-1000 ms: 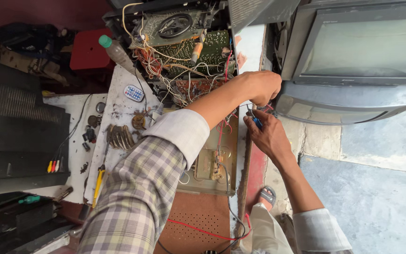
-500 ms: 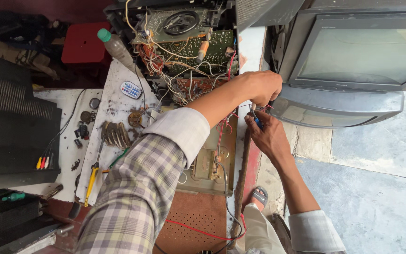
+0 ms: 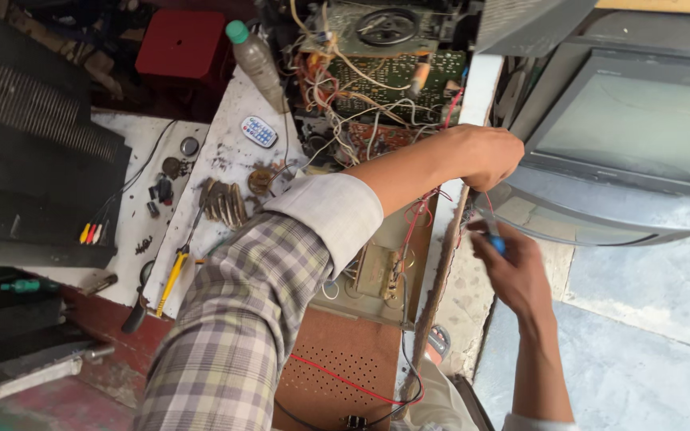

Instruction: The person is repairing an old CRT television by using a multimeter to test circuit connections and a soldering iron to work on the circuit board. They also use pliers to strip wires and handle small electronic components.

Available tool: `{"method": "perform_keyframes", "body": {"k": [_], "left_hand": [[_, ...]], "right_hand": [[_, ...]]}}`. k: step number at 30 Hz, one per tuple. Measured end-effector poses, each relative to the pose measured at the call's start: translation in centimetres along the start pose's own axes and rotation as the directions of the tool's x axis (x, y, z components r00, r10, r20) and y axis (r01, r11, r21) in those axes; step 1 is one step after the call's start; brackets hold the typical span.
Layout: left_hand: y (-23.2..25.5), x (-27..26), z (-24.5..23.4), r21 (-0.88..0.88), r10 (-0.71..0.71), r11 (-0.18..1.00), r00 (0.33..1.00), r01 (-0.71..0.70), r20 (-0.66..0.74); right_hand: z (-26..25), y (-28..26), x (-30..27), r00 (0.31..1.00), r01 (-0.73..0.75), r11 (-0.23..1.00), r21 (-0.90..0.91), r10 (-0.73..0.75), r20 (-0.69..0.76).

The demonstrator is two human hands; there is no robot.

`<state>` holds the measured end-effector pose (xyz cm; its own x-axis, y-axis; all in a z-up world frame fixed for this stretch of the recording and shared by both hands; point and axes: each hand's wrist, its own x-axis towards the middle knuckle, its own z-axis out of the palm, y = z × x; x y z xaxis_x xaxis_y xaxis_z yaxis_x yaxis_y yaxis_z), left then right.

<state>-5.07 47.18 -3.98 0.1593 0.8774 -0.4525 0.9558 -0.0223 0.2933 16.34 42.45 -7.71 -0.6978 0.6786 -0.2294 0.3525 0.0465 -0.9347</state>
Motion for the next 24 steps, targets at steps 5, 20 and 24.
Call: {"method": "perform_keyframes", "body": {"k": [5, 20, 24], "left_hand": [[0.1, -1.7, 0.1, 0.035, 0.034, 0.999, 0.997, -0.032, -0.075], [1.0, -12.0, 2.1, -0.356, -0.192, 0.927, 0.669, -0.117, -0.718], [-0.1, -17.3, 6.9, -0.654, -0.579, 0.753, 0.547, 0.073, -0.605]], "right_hand": [[0.0, 0.7, -0.1, 0.945, 0.084, 0.974, 0.211, -0.011, -0.326], [3.0, 1.0, 1.7, 0.995, 0.081, 0.988, 0.129, -0.072, -0.069], [4.3, 0.8, 0.8, 0.998, 0.050, 0.986, -0.159, -0.056, -0.037]]}}
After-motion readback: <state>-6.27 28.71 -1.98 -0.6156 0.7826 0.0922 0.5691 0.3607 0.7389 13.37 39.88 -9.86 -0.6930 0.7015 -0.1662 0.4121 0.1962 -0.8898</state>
